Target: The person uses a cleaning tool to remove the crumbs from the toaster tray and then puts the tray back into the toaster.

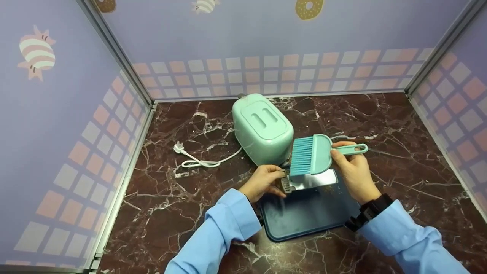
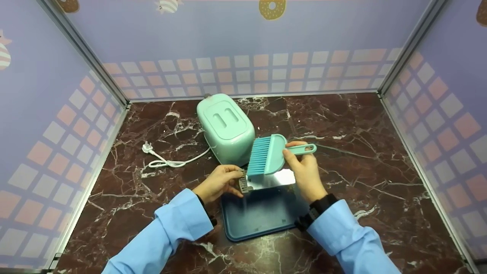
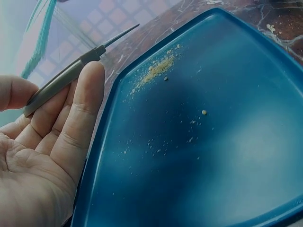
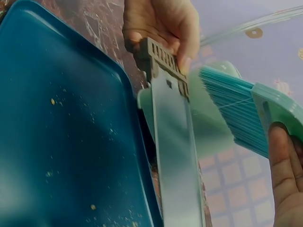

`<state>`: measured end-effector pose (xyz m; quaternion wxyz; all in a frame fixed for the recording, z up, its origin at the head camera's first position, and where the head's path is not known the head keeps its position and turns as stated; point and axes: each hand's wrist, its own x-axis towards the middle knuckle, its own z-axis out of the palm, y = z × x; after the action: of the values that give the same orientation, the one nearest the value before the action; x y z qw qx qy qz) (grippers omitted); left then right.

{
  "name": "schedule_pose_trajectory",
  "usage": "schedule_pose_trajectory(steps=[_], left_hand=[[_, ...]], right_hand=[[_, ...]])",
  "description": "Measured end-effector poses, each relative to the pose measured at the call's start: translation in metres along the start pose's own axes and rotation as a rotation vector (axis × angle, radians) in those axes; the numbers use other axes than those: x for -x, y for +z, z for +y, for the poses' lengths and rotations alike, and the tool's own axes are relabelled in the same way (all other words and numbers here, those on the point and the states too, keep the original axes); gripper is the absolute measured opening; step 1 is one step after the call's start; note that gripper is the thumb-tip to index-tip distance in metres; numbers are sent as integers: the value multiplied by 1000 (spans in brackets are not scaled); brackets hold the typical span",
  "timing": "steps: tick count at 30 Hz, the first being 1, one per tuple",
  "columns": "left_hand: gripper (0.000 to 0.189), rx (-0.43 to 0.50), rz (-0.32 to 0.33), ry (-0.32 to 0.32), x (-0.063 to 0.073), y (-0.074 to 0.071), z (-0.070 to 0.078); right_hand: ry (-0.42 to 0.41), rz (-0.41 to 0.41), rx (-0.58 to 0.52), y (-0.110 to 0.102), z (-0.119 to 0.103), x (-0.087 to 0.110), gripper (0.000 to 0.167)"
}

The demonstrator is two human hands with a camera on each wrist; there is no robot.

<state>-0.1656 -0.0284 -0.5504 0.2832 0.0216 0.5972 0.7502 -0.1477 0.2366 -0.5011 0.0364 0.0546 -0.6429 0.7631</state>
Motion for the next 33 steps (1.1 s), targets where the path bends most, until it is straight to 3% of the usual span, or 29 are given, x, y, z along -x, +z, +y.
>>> schedule_pose_trajectory(steps=[10,23,27,33], left_hand=[[13,11,-4,0,0,1,-1],[16,2,-27,5,1,-4,-2],[17,-6,-24,5,1,-5,-2],[16,-12,-17,9,1,-6,-2]], right_hand=[[35,-17,109,4,10,2,42],[52,41,202,-33,8,2,48],[42,95,258,-47,6,1,43],[38,196,255,-63,4,0,36]])
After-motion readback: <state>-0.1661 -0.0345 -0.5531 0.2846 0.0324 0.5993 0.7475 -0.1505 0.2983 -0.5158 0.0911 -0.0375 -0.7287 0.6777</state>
